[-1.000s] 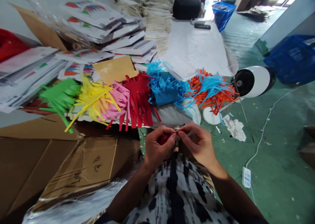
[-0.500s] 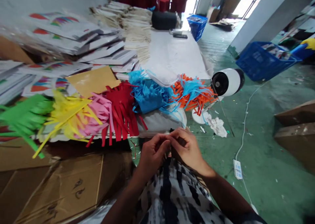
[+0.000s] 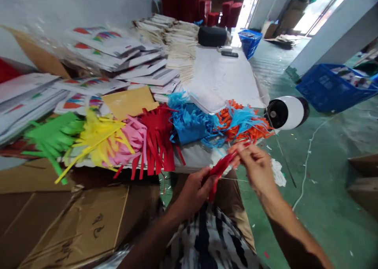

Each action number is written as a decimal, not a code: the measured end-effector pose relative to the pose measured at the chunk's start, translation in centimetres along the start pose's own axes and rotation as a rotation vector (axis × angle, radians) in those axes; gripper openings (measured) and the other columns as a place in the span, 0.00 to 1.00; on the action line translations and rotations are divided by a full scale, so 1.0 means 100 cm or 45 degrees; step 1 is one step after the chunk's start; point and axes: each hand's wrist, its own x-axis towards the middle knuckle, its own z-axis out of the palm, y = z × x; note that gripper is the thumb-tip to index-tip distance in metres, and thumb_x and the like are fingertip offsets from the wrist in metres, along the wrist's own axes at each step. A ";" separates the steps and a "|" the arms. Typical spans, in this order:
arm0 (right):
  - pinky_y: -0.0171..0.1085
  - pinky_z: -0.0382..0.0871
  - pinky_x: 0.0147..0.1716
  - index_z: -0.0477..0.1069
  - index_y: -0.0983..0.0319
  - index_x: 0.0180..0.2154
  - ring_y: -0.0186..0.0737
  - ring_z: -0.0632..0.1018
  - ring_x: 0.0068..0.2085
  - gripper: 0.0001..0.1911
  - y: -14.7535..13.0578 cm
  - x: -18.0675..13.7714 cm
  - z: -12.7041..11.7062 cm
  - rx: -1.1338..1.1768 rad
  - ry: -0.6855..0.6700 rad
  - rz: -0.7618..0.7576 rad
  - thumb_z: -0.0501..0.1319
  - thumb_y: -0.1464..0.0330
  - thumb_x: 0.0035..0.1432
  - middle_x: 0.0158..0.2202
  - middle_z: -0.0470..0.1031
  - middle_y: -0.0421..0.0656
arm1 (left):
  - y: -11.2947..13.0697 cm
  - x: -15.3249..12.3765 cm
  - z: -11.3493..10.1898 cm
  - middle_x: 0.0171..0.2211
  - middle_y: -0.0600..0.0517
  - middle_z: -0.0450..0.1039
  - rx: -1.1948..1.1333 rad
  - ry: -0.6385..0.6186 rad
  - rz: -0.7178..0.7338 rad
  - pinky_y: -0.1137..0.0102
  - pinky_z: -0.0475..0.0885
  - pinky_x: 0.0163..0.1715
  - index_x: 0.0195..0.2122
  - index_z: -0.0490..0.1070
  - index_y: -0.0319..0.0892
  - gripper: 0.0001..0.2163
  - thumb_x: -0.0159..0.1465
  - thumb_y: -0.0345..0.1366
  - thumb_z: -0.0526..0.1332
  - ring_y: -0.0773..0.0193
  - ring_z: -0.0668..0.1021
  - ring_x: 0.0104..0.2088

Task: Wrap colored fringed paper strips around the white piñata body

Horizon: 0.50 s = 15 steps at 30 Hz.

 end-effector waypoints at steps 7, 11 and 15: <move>0.53 0.75 0.60 0.74 0.53 0.61 0.48 0.80 0.59 0.19 -0.005 0.083 -0.036 -0.918 0.503 -1.007 0.58 0.69 0.73 0.58 0.80 0.47 | -0.009 -0.003 -0.037 0.36 0.50 0.82 0.334 0.253 0.262 0.69 0.73 0.36 0.44 0.81 0.45 0.11 0.73 0.43 0.61 0.60 0.81 0.36; 0.52 0.79 0.55 0.72 0.60 0.64 0.52 0.81 0.58 0.21 0.029 0.100 -0.031 -1.414 0.022 -0.846 0.56 0.67 0.73 0.62 0.77 0.50 | 0.009 0.003 -0.102 0.36 0.50 0.83 0.809 0.578 0.550 0.66 0.73 0.40 0.42 0.82 0.45 0.10 0.73 0.39 0.60 0.59 0.81 0.38; 0.52 0.80 0.49 0.76 0.62 0.60 0.54 0.82 0.54 0.20 0.053 0.098 -0.017 -1.617 -0.208 -0.654 0.57 0.63 0.72 0.60 0.79 0.51 | 0.036 0.030 -0.182 0.41 0.46 0.83 1.343 0.707 0.501 0.59 0.71 0.49 0.45 0.81 0.44 0.12 0.74 0.41 0.59 0.52 0.80 0.45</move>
